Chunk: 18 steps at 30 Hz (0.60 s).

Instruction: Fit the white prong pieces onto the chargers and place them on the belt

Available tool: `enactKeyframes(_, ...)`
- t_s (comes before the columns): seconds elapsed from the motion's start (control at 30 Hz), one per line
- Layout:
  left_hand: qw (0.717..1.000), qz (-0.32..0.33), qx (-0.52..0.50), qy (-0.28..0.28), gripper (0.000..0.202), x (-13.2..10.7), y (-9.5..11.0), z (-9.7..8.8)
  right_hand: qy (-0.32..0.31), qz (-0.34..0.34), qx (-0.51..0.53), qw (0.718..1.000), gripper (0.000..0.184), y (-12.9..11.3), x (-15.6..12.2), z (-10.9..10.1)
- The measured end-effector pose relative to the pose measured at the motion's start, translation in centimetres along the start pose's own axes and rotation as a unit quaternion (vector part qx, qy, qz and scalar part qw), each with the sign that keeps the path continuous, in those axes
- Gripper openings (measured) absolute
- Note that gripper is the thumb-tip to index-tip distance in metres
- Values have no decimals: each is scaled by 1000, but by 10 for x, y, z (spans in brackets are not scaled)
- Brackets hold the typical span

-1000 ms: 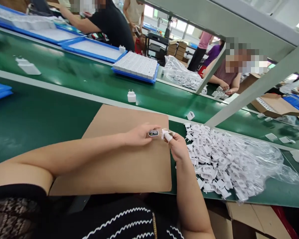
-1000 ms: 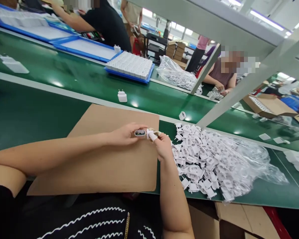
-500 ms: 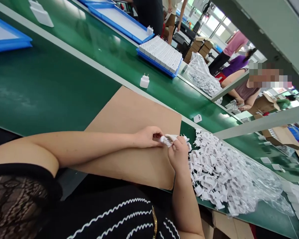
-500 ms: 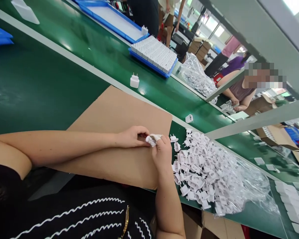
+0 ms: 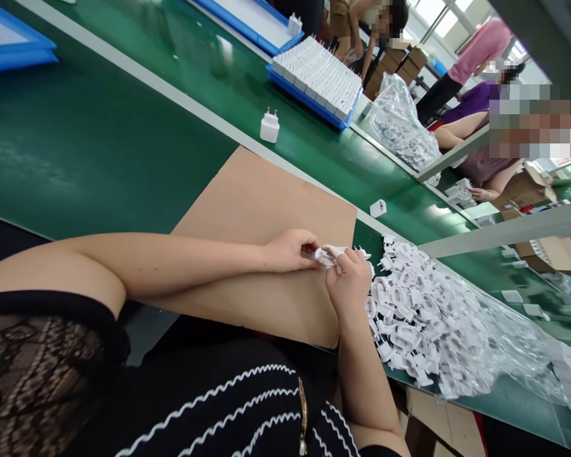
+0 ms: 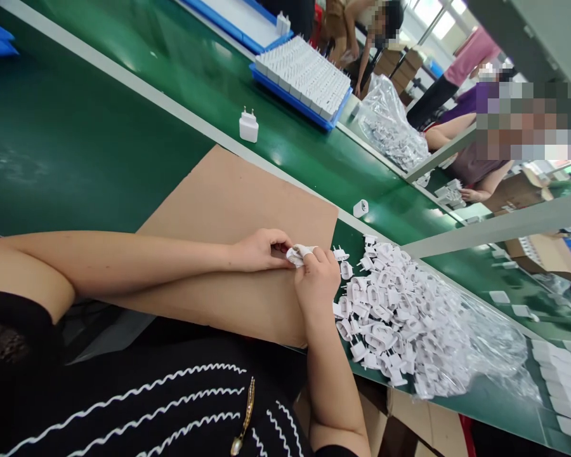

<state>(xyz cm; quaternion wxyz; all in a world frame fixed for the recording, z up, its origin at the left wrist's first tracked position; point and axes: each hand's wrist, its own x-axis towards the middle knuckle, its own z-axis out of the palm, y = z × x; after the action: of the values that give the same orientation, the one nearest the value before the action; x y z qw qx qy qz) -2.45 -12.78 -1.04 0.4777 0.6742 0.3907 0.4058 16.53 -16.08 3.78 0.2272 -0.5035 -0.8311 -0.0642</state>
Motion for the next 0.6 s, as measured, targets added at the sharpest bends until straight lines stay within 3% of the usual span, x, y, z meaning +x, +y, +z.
enactKeyframes(0.13, 1000, 2, 2, -30, 35, 0, 3, 1, -11, 32, 66, 997, 32, 4, 0, 3)
enactKeyframes(0.23, 999, -4, 9, -46, 40, 19, 5, -6, 28, 87, 129, 987, 49, 15, 1, 6)
enactKeyframes(0.33, 997, -2, 73, 33, 40, 65, 2, -24, 41, 165, 48, 984, 52, 32, 1, 11)
enactKeyframes(0.43, 984, -17, 131, 115, 38, 125, -9, -48, -9, 239, -49, 970, 46, 49, -1, 17)
enactKeyframes(0.53, 965, -60, 190, 169, 37, 175, -22, -69, -22, 251, -40, 967, 32, 59, -4, 21)
enactKeyframes(0.6, 950, -105, 231, 182, 38, 195, -28, -75, 4, 250, 10, 968, 29, 61, -4, 20)
